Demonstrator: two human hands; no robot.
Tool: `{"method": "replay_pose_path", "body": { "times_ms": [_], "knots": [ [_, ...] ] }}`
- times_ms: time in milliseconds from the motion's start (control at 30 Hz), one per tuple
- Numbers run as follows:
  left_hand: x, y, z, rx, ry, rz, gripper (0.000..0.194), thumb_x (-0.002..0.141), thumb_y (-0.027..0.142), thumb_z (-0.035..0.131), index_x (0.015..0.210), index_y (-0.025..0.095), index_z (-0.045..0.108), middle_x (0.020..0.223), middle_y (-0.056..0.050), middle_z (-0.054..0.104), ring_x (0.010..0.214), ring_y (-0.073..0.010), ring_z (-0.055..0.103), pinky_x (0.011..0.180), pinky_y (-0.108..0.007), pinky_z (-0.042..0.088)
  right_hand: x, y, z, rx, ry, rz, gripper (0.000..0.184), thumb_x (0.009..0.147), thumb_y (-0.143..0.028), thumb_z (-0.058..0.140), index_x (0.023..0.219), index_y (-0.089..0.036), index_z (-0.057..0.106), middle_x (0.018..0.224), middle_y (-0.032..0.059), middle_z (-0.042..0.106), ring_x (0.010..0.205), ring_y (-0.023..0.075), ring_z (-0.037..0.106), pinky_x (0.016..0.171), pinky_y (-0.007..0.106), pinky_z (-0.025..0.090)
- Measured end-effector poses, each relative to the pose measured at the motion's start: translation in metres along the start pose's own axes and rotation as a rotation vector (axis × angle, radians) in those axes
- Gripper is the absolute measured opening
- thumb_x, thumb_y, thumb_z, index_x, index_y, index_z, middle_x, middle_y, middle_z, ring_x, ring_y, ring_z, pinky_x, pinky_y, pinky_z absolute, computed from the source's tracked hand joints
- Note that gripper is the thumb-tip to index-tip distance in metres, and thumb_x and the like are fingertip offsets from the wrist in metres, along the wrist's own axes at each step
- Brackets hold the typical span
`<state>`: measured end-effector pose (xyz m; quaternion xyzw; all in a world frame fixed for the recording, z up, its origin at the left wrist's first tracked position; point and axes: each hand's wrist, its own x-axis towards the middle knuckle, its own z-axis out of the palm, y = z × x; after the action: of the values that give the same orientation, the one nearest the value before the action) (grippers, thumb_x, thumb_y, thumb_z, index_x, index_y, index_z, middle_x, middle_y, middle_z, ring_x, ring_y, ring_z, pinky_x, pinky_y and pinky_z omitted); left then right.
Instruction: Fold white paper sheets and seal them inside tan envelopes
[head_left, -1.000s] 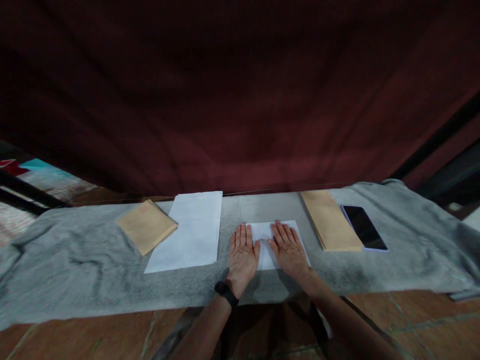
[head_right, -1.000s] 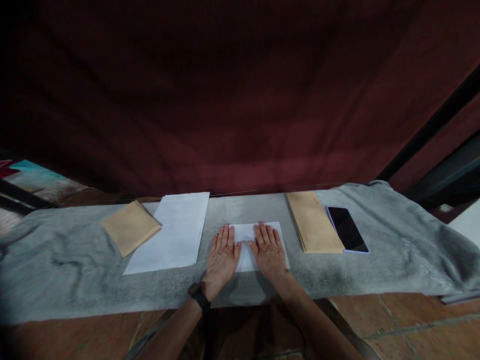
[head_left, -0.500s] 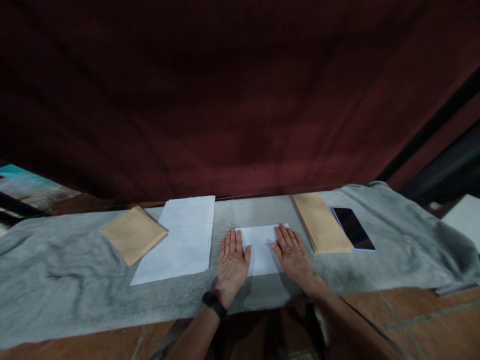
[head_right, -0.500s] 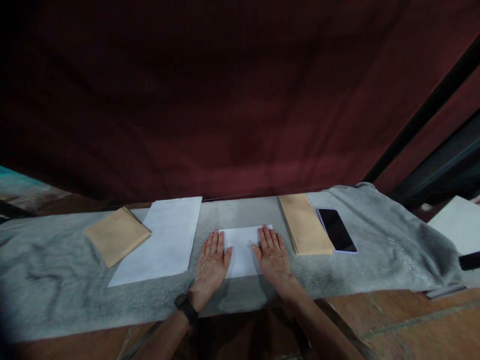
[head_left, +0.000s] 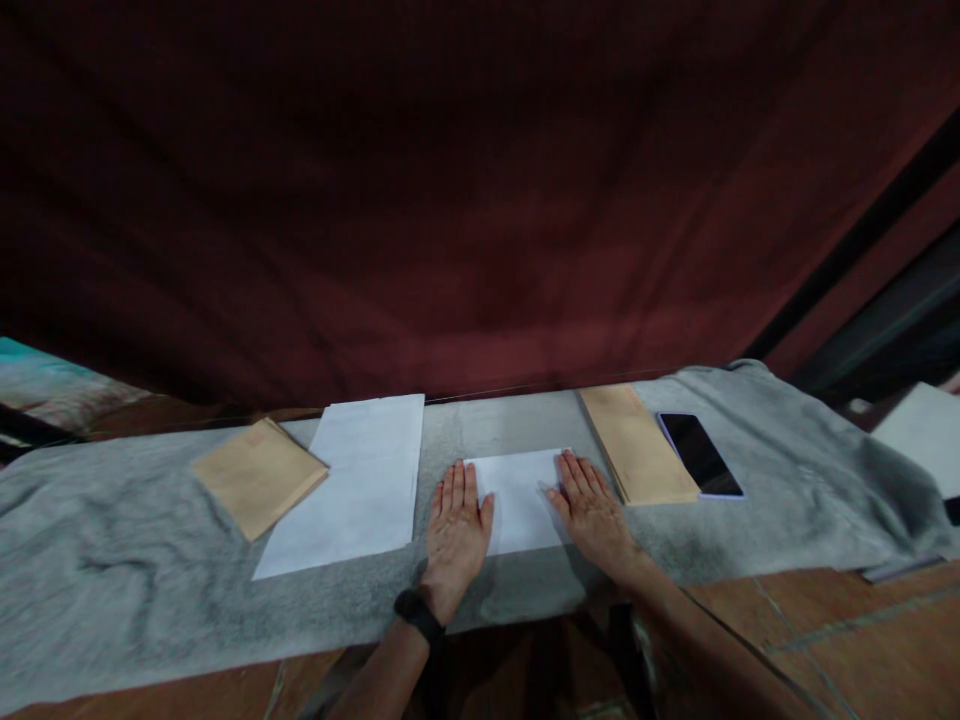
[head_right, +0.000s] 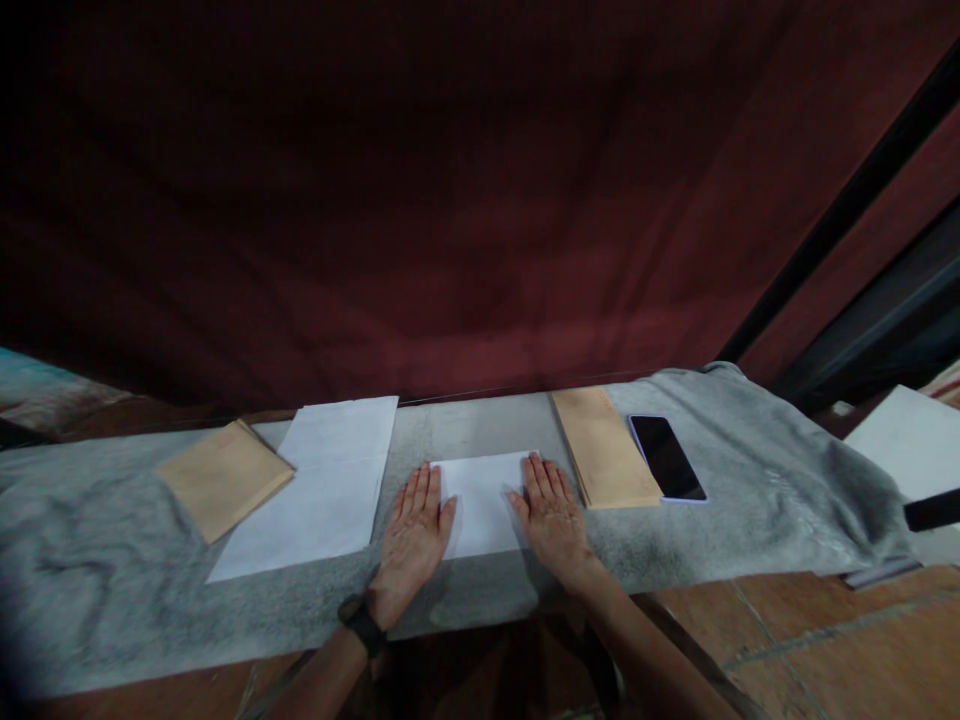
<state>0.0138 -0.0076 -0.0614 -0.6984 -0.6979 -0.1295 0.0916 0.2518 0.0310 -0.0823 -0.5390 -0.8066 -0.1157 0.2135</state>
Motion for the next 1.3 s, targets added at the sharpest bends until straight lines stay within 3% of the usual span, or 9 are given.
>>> {"method": "replay_pose_path", "body": {
  "times_ms": [633, 833, 1000, 1300],
  "knots": [
    [0.004, 0.01, -0.013, 0.052, -0.089, -0.072, 0.061, 0.101, 0.04, 0.036, 0.151, 0.007, 0.04, 0.157, -0.018, 0.039, 0.146, -0.0321, 0.037, 0.12, -0.051, 0.028, -0.002, 0.006, -0.005, 0.005, 0.006, -0.02, 0.061, 0.105, -0.045, 0.036, 0.154, -0.009, 0.035, 0.149, 0.0176, 0.051, 0.139, 0.0319, 0.046, 0.112, 0.048, 0.038],
    [0.004, 0.014, -0.019, 0.043, -0.1, -0.068, 0.061, 0.101, 0.04, 0.036, 0.153, 0.009, 0.038, 0.158, -0.017, 0.037, 0.148, -0.0318, 0.033, 0.122, -0.053, 0.023, 0.0, 0.003, -0.008, 0.012, 0.007, -0.008, 0.065, 0.105, -0.044, 0.038, 0.158, -0.01, 0.026, 0.155, 0.0182, 0.043, 0.14, 0.0331, 0.045, 0.114, 0.05, 0.036],
    [0.005, 0.015, -0.022, 0.003, -0.106, -0.031, 0.059, 0.101, 0.038, 0.036, 0.153, 0.009, 0.039, 0.161, -0.016, 0.033, 0.151, -0.0319, 0.027, 0.123, -0.053, 0.021, 0.002, -0.012, -0.014, 0.118, -0.057, -0.105, 0.064, 0.106, -0.04, 0.034, 0.161, -0.014, 0.015, 0.159, 0.0145, 0.036, 0.145, 0.0283, 0.038, 0.118, 0.049, 0.033],
    [0.007, 0.018, -0.025, 0.001, -0.124, 0.032, 0.053, 0.102, 0.032, 0.036, 0.149, 0.009, 0.044, 0.161, -0.016, 0.033, 0.151, -0.0311, 0.027, 0.124, -0.052, 0.019, -0.005, -0.029, -0.013, 0.184, -0.145, -0.163, 0.056, 0.105, -0.039, 0.034, 0.156, -0.014, 0.034, 0.161, 0.0116, 0.035, 0.148, 0.025, 0.033, 0.12, 0.047, 0.031]
  ]
}}
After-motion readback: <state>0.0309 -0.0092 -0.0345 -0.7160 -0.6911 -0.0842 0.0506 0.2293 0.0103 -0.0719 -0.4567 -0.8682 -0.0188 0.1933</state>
